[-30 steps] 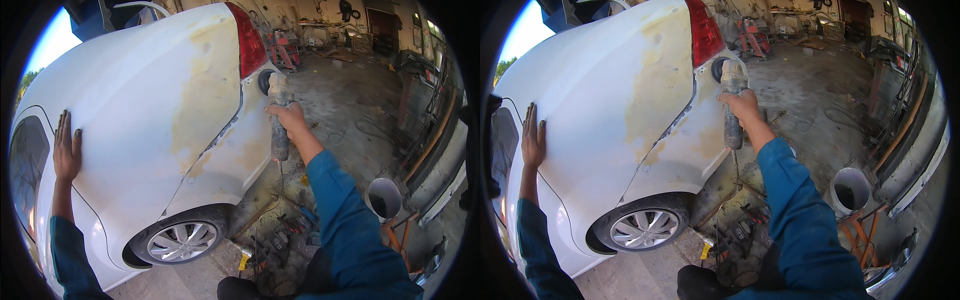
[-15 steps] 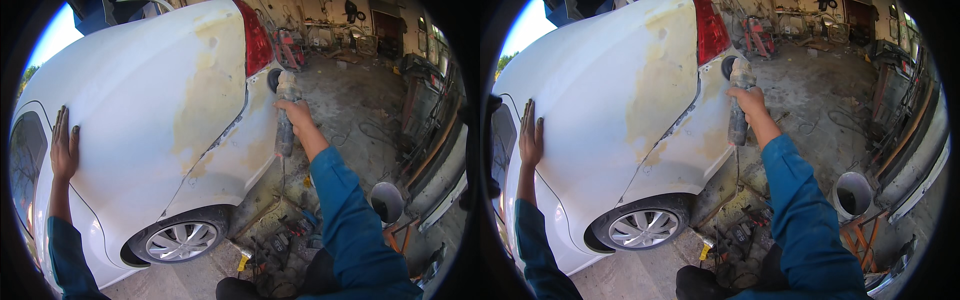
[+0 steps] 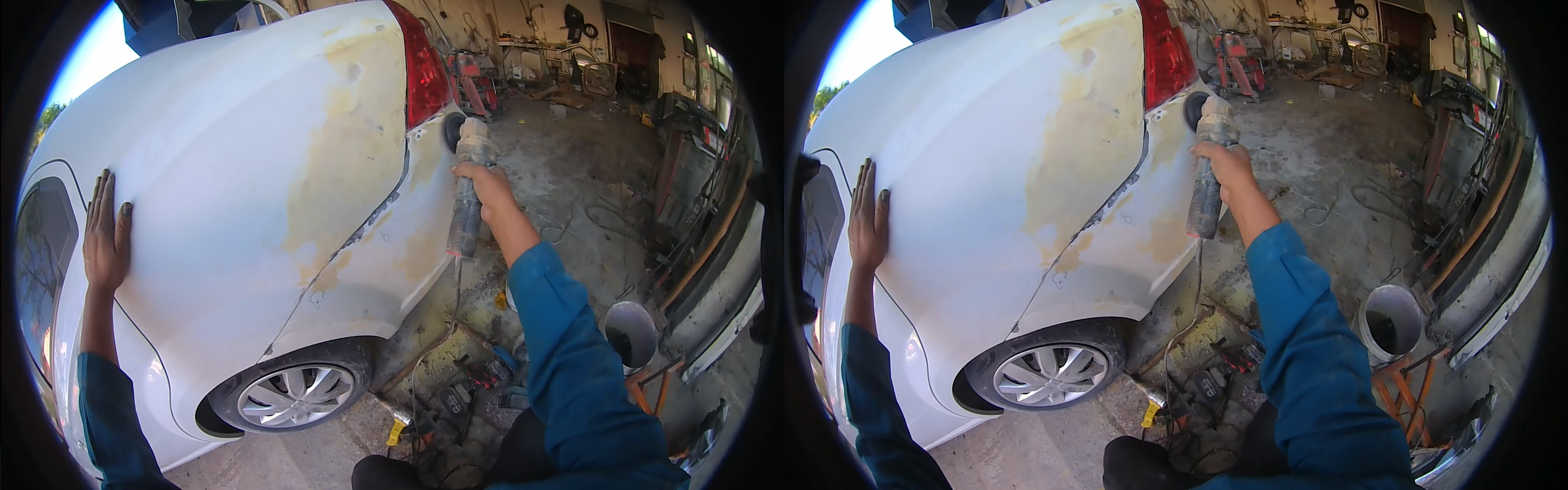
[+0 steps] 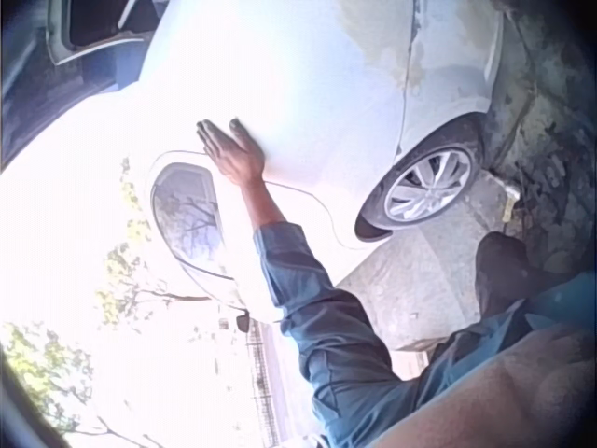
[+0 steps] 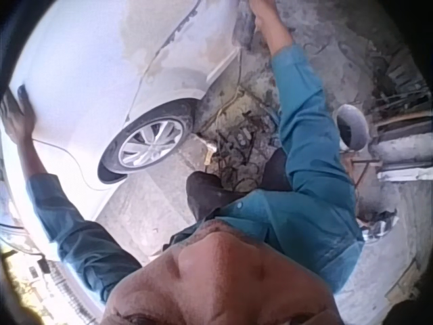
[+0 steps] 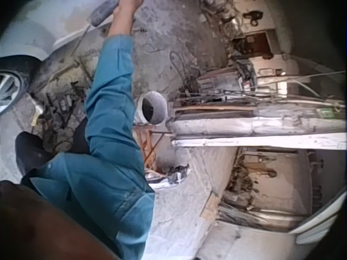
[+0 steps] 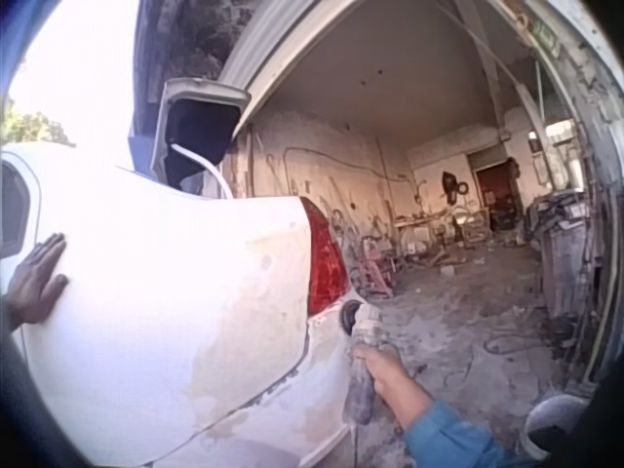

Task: The person grinds the rear bumper of a white car with an angle grinder, then mixes and applies body filler with a putty knife, and uses a scraper to smooth the surface. The work is performed in a cluttered garage with tools and containers visible on the floor.

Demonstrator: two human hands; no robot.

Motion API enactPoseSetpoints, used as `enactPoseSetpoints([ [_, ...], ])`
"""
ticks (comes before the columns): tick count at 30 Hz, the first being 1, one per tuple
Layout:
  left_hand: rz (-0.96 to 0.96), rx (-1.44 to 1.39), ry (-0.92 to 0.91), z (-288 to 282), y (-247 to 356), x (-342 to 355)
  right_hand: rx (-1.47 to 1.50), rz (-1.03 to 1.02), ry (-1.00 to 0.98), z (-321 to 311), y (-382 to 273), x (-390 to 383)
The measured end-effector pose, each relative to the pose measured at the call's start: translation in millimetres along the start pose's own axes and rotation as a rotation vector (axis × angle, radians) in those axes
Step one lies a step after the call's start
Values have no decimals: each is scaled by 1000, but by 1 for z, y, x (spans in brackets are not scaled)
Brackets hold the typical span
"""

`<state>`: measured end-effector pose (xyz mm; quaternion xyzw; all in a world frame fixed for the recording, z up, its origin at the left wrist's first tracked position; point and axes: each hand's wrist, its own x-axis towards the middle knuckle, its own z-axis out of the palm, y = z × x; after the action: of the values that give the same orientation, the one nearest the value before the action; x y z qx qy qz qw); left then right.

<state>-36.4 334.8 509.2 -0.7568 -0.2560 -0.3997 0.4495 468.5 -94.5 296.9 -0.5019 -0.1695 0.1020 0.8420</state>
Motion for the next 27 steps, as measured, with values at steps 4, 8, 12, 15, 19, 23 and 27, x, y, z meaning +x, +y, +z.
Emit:
enactPoseSetpoints([
  [4,10,-9,20,0,-5,0,-4,1,-35,6,-2,0],
  [8,9,6,18,3,1,1,39,63,81,-1,-8,14],
  [12,3,22,17,-1,-5,-1,18,23,31,4,-3,-3],
  [15,-3,2,14,-1,0,0,24,-27,-40,9,4,-7],
  [19,-3,-19,15,-1,5,2,-15,-41,-45,17,5,-15],
  [23,6,-12,11,-4,0,0,-122,-40,-29,27,17,-35],
  [27,3,-25,13,-5,2,0,-84,-54,-57,28,23,-37],
])
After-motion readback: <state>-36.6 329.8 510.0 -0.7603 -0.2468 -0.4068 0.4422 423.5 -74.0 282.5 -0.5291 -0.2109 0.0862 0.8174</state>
